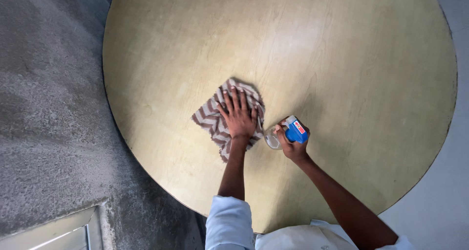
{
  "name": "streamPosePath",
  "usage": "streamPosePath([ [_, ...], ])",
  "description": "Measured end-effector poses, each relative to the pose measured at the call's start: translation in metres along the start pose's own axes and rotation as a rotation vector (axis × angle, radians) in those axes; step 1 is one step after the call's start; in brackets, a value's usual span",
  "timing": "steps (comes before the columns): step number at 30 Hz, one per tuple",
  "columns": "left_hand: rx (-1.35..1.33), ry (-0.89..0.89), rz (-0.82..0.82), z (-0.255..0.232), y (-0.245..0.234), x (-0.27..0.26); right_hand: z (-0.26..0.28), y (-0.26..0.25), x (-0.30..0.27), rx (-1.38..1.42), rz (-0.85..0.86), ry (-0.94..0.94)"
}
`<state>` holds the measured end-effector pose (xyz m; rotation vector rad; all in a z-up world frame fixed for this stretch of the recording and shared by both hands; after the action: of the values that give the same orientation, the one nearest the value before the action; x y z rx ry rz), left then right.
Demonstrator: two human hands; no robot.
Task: The person wipes a large round wooden table with a striped cloth while holding a blue spray bottle. They repeatedly spray the surface and wipe in circular and back-and-forth motions across the table.
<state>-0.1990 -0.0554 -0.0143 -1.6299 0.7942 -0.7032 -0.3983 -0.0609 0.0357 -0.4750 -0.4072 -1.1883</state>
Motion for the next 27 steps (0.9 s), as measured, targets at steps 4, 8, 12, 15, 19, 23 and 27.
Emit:
streamPosePath([
  [4, -0.151, 0.15, 0.004, -0.023, 0.01, -0.031, -0.012, 0.0, -0.006, 0.062, -0.035, 0.132],
  [8, -0.219, 0.237, -0.07, -0.003, 0.004, -0.057, -0.011, 0.0, -0.009, 0.099, -0.021, 0.15],
  [12, -0.22, 0.167, -0.1, 0.038, -0.014, -0.075, -0.008, 0.001, -0.005, 0.096, -0.002, 0.15],
  [15, -0.204, 0.08, -0.176, 0.077, -0.028, -0.093, -0.008, 0.0, -0.005, 0.071, -0.008, 0.165],
  [19, -0.149, -0.123, -0.241, 0.147, -0.04, -0.108, -0.007, -0.003, -0.005, 0.038, -0.009, 0.128],
  [23, -0.021, -0.337, -0.278, 0.213, -0.046, -0.106, -0.015, -0.006, -0.005, 0.129, -0.047, 0.168],
  [27, -0.007, -0.461, -0.348, 0.224, -0.035, -0.098, -0.025, -0.015, -0.004, 0.133, -0.066, 0.152],
])
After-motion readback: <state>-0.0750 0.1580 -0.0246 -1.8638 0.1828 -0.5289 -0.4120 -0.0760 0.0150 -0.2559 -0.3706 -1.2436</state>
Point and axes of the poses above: each hand's wrist, its own x-axis towards the middle knuckle, its own y-axis out of the palm, z = x × y, the point moved 7 cm from there along x, towards the middle knuckle, and after that the axes turned 7 degrees about -y, right-handed, at the moved point
